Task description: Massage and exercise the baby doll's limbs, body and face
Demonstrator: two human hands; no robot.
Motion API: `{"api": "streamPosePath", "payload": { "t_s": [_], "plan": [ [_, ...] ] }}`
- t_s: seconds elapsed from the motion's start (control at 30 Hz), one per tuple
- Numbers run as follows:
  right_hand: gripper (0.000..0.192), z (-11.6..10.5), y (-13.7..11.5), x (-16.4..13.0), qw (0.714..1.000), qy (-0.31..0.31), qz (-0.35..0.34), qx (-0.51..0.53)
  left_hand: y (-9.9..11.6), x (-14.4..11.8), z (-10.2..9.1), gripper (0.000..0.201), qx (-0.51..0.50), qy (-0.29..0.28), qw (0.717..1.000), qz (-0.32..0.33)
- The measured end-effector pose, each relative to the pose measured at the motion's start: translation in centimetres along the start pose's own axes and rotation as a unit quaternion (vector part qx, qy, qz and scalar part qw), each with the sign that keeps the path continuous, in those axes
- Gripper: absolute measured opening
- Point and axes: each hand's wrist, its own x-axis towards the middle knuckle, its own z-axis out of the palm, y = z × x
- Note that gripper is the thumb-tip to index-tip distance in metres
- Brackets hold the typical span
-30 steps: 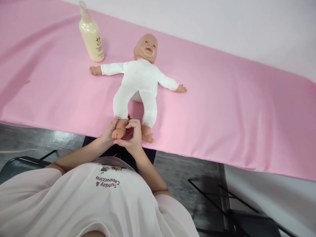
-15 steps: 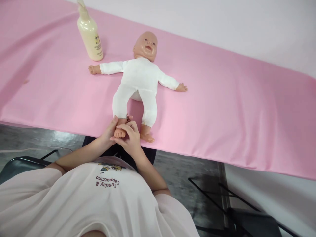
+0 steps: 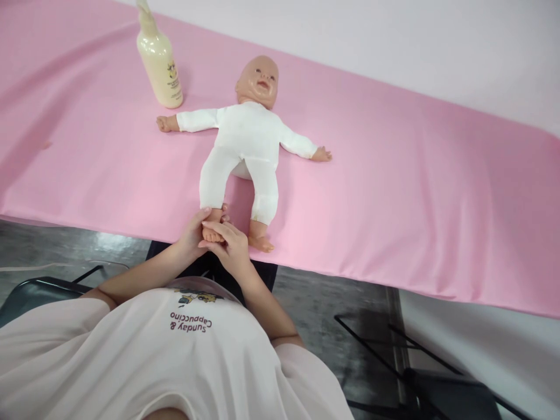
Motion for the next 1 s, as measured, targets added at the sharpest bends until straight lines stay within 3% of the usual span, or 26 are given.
{"api": "streamPosePath", "payload": {
  "t_s": [0.23, 0.53, 0.8, 1.0],
  "plan": [
    [0.037, -0.1, 0.2, -0.3, 0.999, -0.012, -0.041, -0.003, 0.1, -0.1, 0.5, 0.045, -0.016, 0.003, 0.999, -0.029],
    [0.047, -0.1, 0.3, -0.5, 0.999, -0.021, -0.037, 0.007, 0.6, 0.3, 1.0, 0.064, -0.085, 0.018, 0.995, -0.051],
    [0.06, -0.2, 0.3, -0.8, 0.999, -0.019, 0.023, 0.022, 0.9, 0.2, 0.8, 0.068, -0.091, 0.02, 0.99, -0.102],
    [0.061, -0.1, 0.6, -1.0, 0.999, -0.023, 0.025, 0.031, 0.5, 0.5, 0.1, 0.061, -0.093, 0.011, 0.994, -0.059]
  ]
}}
